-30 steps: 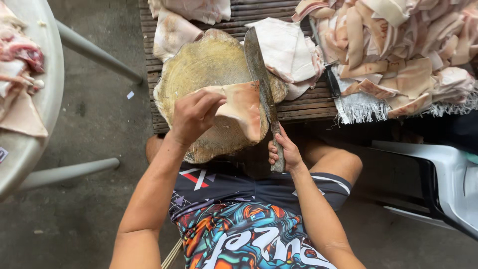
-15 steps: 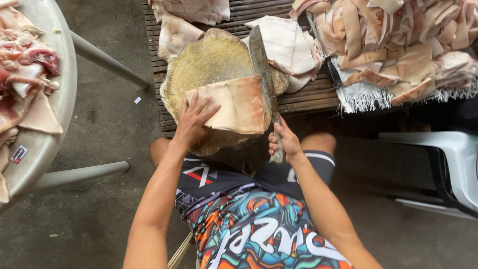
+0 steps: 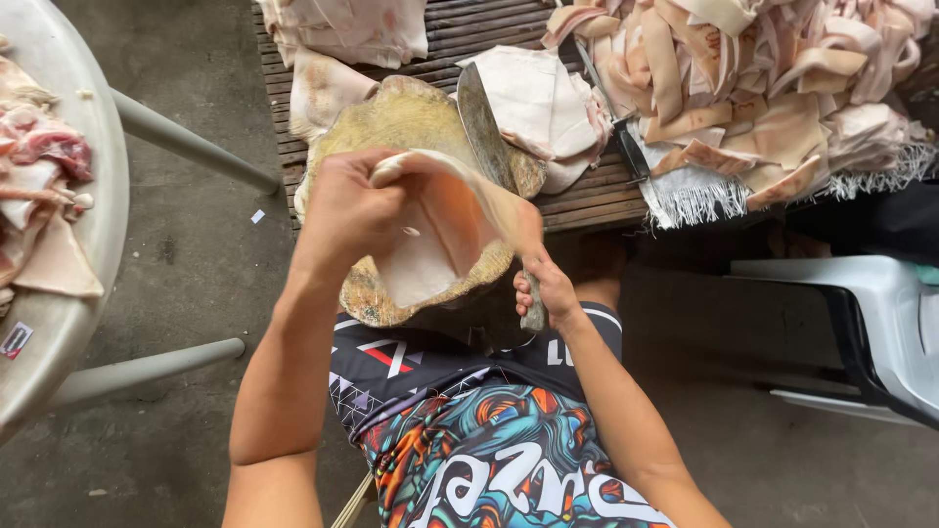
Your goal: The person slices large sheets of pork skin into smaller rectangular strips using a large cleaver on a wooden cutting board.
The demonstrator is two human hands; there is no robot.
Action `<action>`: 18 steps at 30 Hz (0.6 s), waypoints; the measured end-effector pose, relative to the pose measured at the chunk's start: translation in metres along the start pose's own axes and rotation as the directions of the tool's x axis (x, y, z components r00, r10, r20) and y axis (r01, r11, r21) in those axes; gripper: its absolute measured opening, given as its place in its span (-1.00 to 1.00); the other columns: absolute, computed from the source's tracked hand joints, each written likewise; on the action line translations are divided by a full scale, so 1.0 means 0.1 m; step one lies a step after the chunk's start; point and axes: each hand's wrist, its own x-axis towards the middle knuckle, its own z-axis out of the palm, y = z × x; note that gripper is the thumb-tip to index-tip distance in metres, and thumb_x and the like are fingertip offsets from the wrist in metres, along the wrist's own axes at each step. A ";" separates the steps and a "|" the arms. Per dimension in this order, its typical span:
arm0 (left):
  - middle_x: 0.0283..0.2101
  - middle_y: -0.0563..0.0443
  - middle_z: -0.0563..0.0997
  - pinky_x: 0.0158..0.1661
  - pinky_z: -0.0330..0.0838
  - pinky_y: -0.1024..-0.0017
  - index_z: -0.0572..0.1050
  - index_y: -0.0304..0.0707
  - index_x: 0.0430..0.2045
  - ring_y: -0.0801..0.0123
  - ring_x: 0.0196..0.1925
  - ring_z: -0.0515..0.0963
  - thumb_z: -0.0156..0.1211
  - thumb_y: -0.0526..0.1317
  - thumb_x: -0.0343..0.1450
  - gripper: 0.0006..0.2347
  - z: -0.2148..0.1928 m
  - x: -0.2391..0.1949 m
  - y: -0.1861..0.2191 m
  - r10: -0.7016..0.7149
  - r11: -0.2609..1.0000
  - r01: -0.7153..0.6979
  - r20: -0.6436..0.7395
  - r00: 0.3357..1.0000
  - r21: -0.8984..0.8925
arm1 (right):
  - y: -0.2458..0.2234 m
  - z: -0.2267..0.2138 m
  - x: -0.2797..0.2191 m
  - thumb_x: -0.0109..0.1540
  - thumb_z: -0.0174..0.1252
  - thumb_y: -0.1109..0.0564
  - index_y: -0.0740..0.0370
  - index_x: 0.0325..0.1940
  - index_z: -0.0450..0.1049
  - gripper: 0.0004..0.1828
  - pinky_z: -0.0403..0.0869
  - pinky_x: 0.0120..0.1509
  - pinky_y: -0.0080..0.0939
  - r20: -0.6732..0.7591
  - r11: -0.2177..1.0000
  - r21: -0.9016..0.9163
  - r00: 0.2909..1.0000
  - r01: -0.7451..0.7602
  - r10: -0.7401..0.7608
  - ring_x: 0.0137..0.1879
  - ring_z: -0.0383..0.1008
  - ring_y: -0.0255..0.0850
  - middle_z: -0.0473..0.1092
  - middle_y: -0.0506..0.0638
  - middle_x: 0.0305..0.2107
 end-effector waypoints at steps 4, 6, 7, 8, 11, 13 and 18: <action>-0.30 -0.13 0.70 -0.30 0.64 0.44 0.63 -0.55 -0.21 0.34 -0.32 0.68 0.20 -0.50 0.29 -0.78 -0.22 0.07 -0.67 -0.218 0.943 0.236 0.102 0.971 -0.233 | 0.00 0.10 -0.08 0.38 -0.07 -0.04 -0.39 0.63 -0.18 -0.24 0.42 -0.51 -0.19 0.092 0.999 -0.017 0.995 0.031 -0.029 -0.62 0.21 -0.33 0.20 -0.06 -0.56; -0.31 -0.21 0.67 -0.35 0.61 0.42 0.59 -0.60 -0.23 0.26 -0.33 0.66 0.35 -0.46 0.31 -0.80 -0.23 0.02 -1.18 -0.387 0.879 0.396 0.089 0.918 -0.267 | 0.01 0.14 -0.17 0.37 -0.06 -0.01 -0.35 0.63 -0.17 -0.23 0.41 -0.52 -0.19 0.059 0.999 -0.040 0.998 0.035 -0.032 -0.63 0.21 -0.34 0.20 -0.07 -0.57; -0.28 -0.19 0.68 -0.33 0.63 0.40 0.57 -0.53 -0.21 0.26 -0.31 0.68 0.32 -0.47 0.30 -0.79 -0.23 0.01 -1.43 -0.437 0.830 0.414 0.026 0.899 -0.374 | -0.04 0.17 -0.17 0.36 -0.06 0.00 -0.33 0.63 -0.17 -0.22 0.41 -0.53 -0.19 0.047 0.997 -0.060 0.998 0.044 -0.042 -0.64 0.20 -0.34 0.21 -0.08 -0.58; -0.26 -0.17 0.69 -0.31 0.65 0.37 0.55 -0.46 -0.18 0.27 -0.29 0.71 0.30 -0.47 0.28 -0.76 -0.23 -0.03 -1.65 -0.490 0.772 0.417 -0.031 0.871 -0.479 | -0.07 0.21 -0.19 0.37 -0.05 0.02 -0.28 0.64 -0.16 -0.22 0.41 -0.51 -0.18 0.023 0.966 -0.227 0.993 0.122 -0.120 -0.62 0.22 -0.33 0.22 -0.07 -0.57; -0.17 -0.16 0.67 -0.24 0.64 0.32 0.54 -0.47 -0.09 0.25 -0.24 0.70 0.29 -0.43 0.34 -0.74 -0.15 -0.07 -2.17 -0.491 0.649 0.295 -0.090 0.867 -0.702 | -0.06 0.35 -0.35 0.38 -0.02 0.08 -0.17 0.65 -0.10 -0.23 0.42 -0.47 -0.16 -0.007 0.752 -0.616 0.952 0.236 -0.305 -0.57 0.26 -0.30 0.26 -0.04 -0.58; -0.11 -0.16 0.66 -0.17 0.60 0.34 0.54 -0.49 -0.02 0.27 -0.20 0.68 0.29 -0.40 0.38 -0.71 -0.07 -0.18 -2.40 -0.465 0.640 0.207 -0.158 0.871 -0.740 | 0.02 0.42 -0.51 0.37 -0.03 0.08 -0.16 0.63 -0.05 -0.26 0.43 -0.45 -0.15 -0.030 0.623 -0.755 0.937 0.208 -0.349 -0.57 0.29 -0.27 0.30 0.01 -0.63; -0.03 -0.13 0.67 -0.03 0.55 0.41 0.50 -0.47 0.10 0.32 -0.07 0.65 0.27 -0.40 0.39 -0.64 0.04 -0.18 -2.53 -0.425 0.682 0.085 -0.300 0.854 -0.726 | 0.14 0.57 -0.69 0.41 0.05 0.10 -0.11 0.57 0.14 -0.38 0.52 -0.14 -0.11 0.354 0.078 -0.875 0.740 0.479 -0.571 -0.31 0.54 -0.09 0.48 0.10 -0.41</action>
